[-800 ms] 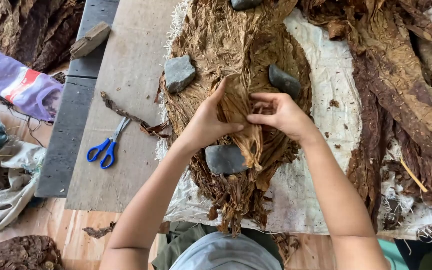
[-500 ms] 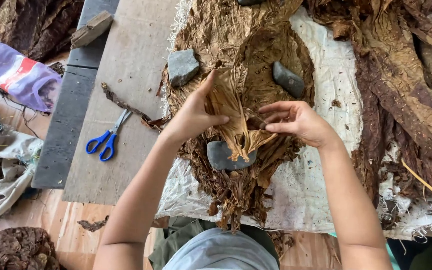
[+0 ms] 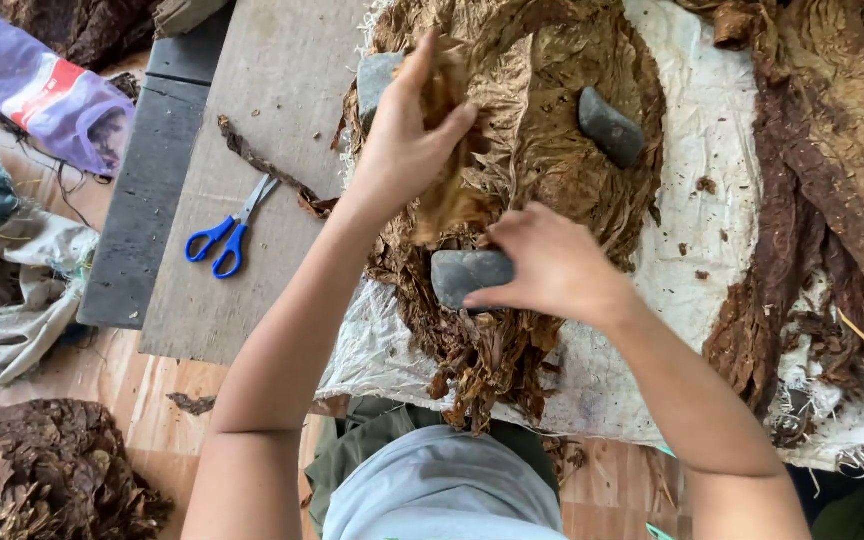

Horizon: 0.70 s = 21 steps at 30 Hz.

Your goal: Flattening large dried tobacco leaves on a wooden surface and using stones as weights to keep them flat.

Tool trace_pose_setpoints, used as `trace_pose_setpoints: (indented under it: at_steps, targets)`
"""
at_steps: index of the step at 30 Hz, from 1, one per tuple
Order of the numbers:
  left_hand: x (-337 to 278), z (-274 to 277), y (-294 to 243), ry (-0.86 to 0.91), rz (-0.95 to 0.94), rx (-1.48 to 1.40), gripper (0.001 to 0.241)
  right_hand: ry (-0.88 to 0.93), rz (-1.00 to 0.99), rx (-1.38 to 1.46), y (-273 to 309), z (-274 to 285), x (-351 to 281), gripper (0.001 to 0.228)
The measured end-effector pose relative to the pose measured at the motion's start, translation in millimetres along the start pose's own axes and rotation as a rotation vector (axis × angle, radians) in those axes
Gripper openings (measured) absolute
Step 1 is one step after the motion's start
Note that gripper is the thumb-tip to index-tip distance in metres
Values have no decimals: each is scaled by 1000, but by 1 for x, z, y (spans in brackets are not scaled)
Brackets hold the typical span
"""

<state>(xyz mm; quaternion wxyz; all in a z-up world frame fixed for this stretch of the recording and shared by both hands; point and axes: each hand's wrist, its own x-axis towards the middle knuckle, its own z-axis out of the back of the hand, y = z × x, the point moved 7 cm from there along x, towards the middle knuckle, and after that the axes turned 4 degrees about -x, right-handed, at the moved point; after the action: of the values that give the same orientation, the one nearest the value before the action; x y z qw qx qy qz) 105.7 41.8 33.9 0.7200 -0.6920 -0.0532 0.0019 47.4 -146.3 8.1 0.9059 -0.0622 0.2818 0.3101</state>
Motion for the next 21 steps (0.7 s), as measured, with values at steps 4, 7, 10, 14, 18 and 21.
trace_pose_setpoints:
  at_steps: [4, 7, 10, 14, 18, 21]
  targets:
    - [-18, -33, -32, 93, -222, 203, 78, -111, 95, -115, 31, -1, 19, 74]
    - [-28, -44, -37, 157, -46, 389, 99, 34, 43, -42, 27, 6, 7, 68]
    - [-35, -41, -50, 155, -5, 326, 122, 16, 83, 241, 23, 36, -30, 64]
    - [-77, -54, -40, 165, -77, -65, 133, -229, -206, 557, -70, 50, -86, 69]
    - [-109, -90, 42, 166, 184, 34, 156, -644, -159, 667, -154, 62, -132, 63]
    - [-119, -89, 50, 157, 341, 211, 159, -716, -7, 1083, -188, 43, -127, 85]
